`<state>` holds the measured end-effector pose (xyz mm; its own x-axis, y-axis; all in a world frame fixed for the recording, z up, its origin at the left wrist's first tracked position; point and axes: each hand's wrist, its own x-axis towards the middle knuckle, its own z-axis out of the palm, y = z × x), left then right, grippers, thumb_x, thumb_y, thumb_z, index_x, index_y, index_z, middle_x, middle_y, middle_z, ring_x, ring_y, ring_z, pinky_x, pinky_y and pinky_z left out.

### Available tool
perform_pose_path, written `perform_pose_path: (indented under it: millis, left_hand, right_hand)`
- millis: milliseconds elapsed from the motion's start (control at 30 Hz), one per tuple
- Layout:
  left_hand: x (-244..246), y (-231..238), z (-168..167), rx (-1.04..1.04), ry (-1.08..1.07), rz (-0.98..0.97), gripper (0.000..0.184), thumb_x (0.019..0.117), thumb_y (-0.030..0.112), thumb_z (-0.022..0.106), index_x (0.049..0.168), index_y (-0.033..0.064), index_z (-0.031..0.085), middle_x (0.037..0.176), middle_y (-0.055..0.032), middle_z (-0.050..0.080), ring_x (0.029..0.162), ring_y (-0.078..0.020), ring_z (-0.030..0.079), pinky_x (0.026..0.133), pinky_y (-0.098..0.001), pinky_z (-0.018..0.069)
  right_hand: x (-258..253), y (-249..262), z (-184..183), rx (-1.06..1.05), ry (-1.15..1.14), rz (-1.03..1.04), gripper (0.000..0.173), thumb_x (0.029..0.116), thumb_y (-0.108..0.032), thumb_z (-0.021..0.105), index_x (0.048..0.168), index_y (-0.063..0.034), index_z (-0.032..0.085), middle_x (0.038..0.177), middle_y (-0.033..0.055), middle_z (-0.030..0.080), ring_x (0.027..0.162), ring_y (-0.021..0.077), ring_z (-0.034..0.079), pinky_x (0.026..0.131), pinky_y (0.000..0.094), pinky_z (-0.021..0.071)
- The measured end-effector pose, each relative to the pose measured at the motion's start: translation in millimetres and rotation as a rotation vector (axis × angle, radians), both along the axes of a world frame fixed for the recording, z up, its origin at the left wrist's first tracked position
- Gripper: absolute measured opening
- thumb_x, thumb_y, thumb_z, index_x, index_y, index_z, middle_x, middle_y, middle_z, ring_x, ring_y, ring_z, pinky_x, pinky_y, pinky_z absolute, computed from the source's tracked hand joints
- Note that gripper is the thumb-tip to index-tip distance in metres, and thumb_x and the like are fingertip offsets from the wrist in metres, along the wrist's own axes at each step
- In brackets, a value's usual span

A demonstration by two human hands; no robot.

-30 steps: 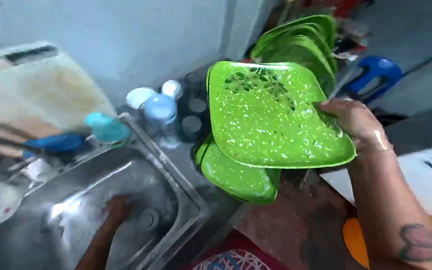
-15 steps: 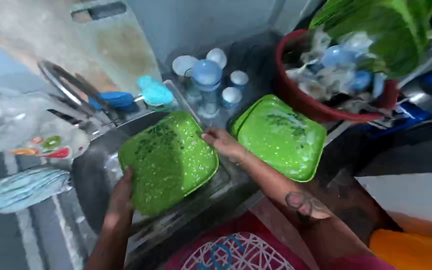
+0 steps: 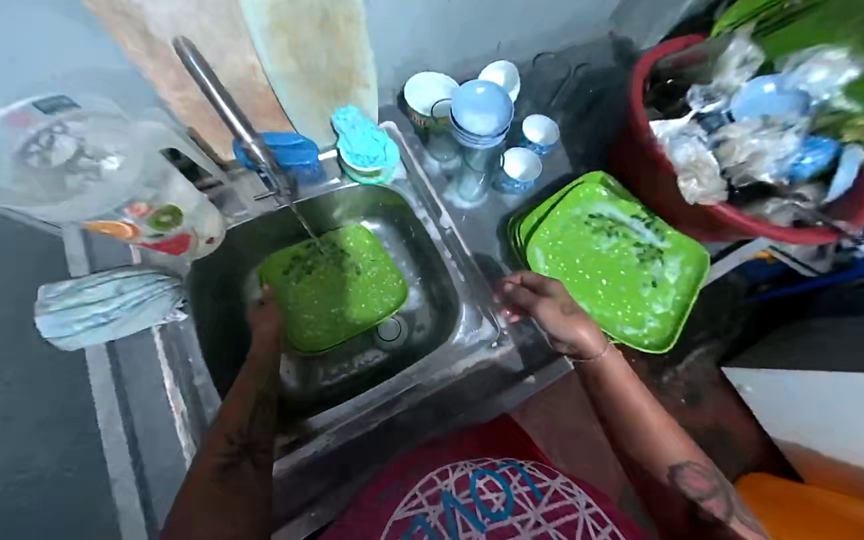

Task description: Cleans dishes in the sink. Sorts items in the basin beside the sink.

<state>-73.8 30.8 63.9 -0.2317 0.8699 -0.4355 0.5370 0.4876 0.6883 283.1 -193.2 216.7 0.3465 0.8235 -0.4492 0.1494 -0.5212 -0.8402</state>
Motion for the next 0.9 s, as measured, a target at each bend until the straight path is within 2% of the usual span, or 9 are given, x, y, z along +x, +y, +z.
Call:
perform_pose_path:
  millis: [133,200,267,367,500,600,700,767,900]
  left_hand:
    - [21,-9,25,0.217,0.255,-0.297,0.057,0.103,0.02,0.055,0.148,-0.0109,0.038,0.151,-0.0407,0.034,0.141,-0.0554,0.035,0.117,-0.0613,0.031]
    - [48,-32,36,0.211,0.269,-0.629,0.048,0.1053,0.02,0.051,0.141,-0.0113,0.048,0.141,-0.0413,0.045,0.132,-0.0567,0.046,0.11,-0.0654,0.0381]
    - [79,-62,46,0.055,0.31,-1.008,0.045,0.1096,0.03,0.042,0.136,-0.004,0.056,0.125,-0.0328,0.062,0.117,-0.0495,0.061,0.1,-0.0649,0.0462]
    - [107,-95,41,-0.015,0.399,-1.316,0.052,0.1058,0.041,0.052,0.147,0.0084,0.053,0.131,-0.0321,0.061,0.118,-0.053,0.06,0.096,-0.071,0.046]
    - [120,-112,27,-0.043,0.415,-1.348,0.061,0.1009,0.034,0.063,0.152,0.0064,0.045,0.151,-0.0358,0.04,0.136,-0.0555,0.044,0.109,-0.0652,0.0396]
    - [132,-120,30,-0.077,0.37,-1.28,0.061,0.0971,0.025,0.069,0.151,0.0071,0.047,0.149,-0.041,0.037,0.131,-0.0578,0.046,0.105,-0.0647,0.0439]
    - [138,-119,39,-0.184,0.433,-1.281,0.063,0.0984,0.028,0.068,0.152,0.0066,0.044,0.151,-0.0398,0.036,0.133,-0.058,0.044,0.106,-0.0658,0.0423]
    - [144,-114,50,-0.179,0.532,-1.257,0.069,0.098,0.039,0.067,0.156,0.0113,0.041,0.153,-0.0382,0.035,0.131,-0.0578,0.048,0.103,-0.0671,0.0448]
    - [193,-103,110,0.15,0.434,-1.19,0.057,0.101,0.034,0.064,0.143,-0.0022,0.053,0.139,-0.0384,0.051,0.126,-0.0567,0.053,0.104,-0.0678,0.0433]
  right_hand:
    - [3,-30,-7,-0.02,-0.016,-0.072,0.024,0.1083,-0.012,0.048,0.122,0.0039,0.06,0.099,0.0099,0.069,0.075,0.0111,0.066,0.072,0.0287,0.0575]
    - [-2,-37,-7,-0.028,0.002,-0.091,0.025,0.1081,-0.01,0.047,0.123,0.0056,0.059,0.1,0.0111,0.069,0.078,0.0118,0.067,0.075,0.0295,0.0582]
    - [-5,-42,0,-0.017,0.0,-0.074,0.026,0.1072,-0.01,0.049,0.125,0.0064,0.06,0.105,0.0134,0.069,0.083,0.0132,0.069,0.079,0.0312,0.0588]
    - [11,-54,32,0.036,-0.121,-0.022,0.028,0.1074,-0.012,0.05,0.125,0.0055,0.062,0.11,0.0147,0.068,0.091,0.0137,0.067,0.085,0.0315,0.0565]
    - [66,-73,70,0.162,-0.333,-0.128,0.029,0.1088,-0.014,0.047,0.125,0.005,0.062,0.118,0.0208,0.068,0.097,0.0255,0.07,0.087,0.0438,0.0574]
    - [132,-70,93,0.269,-0.458,-0.287,0.026,0.1066,-0.013,0.05,0.12,0.0056,0.063,0.111,0.0188,0.068,0.092,0.0227,0.068,0.083,0.042,0.0565]
    - [211,-55,111,0.154,-0.712,-0.361,0.031,0.1038,-0.015,0.055,0.125,0.0065,0.063,0.12,0.026,0.067,0.111,0.037,0.066,0.098,0.0558,0.0506]
    - [257,-43,117,-0.02,-0.862,-0.363,0.04,0.0997,-0.017,0.061,0.133,0.0048,0.059,0.132,0.0302,0.061,0.124,0.0489,0.058,0.101,0.0687,0.0448]
    - [314,-18,106,-0.214,-1.058,-0.171,0.066,0.0921,-0.017,0.071,0.153,-0.0124,0.047,0.155,0.0334,0.037,0.14,0.0611,0.035,0.095,0.0782,0.0413]
